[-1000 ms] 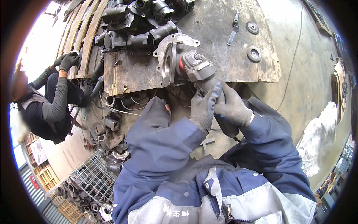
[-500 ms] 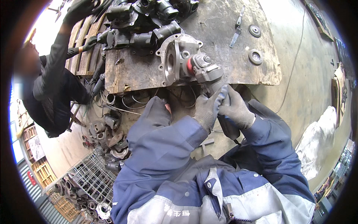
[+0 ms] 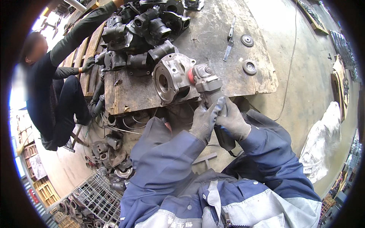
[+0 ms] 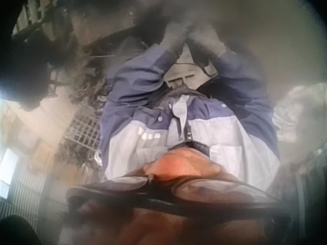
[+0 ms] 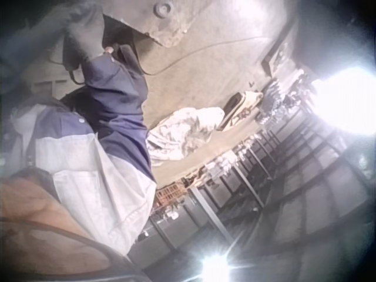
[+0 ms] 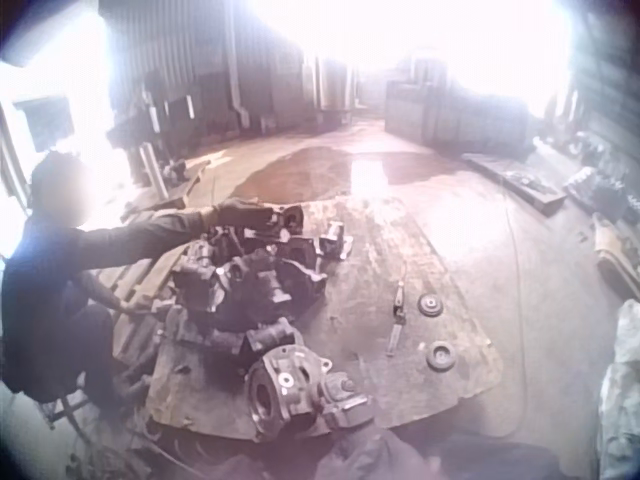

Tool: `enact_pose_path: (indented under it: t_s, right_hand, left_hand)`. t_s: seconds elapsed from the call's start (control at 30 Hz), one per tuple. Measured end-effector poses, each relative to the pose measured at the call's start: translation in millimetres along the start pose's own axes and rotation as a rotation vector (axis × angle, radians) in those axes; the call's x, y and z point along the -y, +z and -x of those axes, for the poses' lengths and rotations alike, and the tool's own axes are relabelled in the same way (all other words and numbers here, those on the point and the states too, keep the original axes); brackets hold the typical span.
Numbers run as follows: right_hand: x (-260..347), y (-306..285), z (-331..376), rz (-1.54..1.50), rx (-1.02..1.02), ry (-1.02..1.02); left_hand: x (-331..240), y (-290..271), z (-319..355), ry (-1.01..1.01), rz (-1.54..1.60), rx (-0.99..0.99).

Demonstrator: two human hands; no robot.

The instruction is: The person uses an angle grinder to smooth the surfaces of metal engine parts on a workbench. They repeatedly reposition the parts and adjust the grinder to reach different areas, then place finished pieces into a wire basket.

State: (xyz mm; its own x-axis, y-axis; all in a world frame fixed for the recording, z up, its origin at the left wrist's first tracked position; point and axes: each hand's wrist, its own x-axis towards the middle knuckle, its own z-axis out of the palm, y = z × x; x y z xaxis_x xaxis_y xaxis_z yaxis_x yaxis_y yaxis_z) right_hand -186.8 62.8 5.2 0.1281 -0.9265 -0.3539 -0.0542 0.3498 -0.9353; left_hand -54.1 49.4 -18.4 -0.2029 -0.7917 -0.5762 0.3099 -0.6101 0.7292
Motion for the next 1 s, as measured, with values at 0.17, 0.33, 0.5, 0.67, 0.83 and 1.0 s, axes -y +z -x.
enact_pose_path:
  t_s: [0.17, 0.33, 0.5, 0.67, 0.83, 1.0]
  right_hand:
    - [-8.8, -5.7, -9.1, 0.12, 0.011, 0.057]
    - [-9.1, -4.3, -11.5, -0.142, -0.002, 0.014]
    - [3.3, -12.6, -3.9, -0.319, -0.025, 0.094]
    - [7.9, -10.0, -7.4, -0.294, -0.041, 0.032]
    - [25.5, -9.3, -8.8, -0.518, 0.074, -0.001]
    - [57.2, -33.0, -0.1, -0.496, -0.099, 0.09]
  left_hand:
    - [-10.8, -0.5, 6.5, 0.13, -0.327, 0.016]
    - [-15.2, -1.7, 1.7, 0.139, -0.266, 0.098]
    - [3.0, 0.1, -19.4, 0.1, 0.139, 0.155]
    - [18.5, 2.0, -41.7, 0.222, 0.026, -0.046]
    - [-0.7, 3.5, -31.4, 0.365, 0.001, 0.082]
    - [-67.8, -24.9, -14.1, 0.591, 0.254, -0.153]
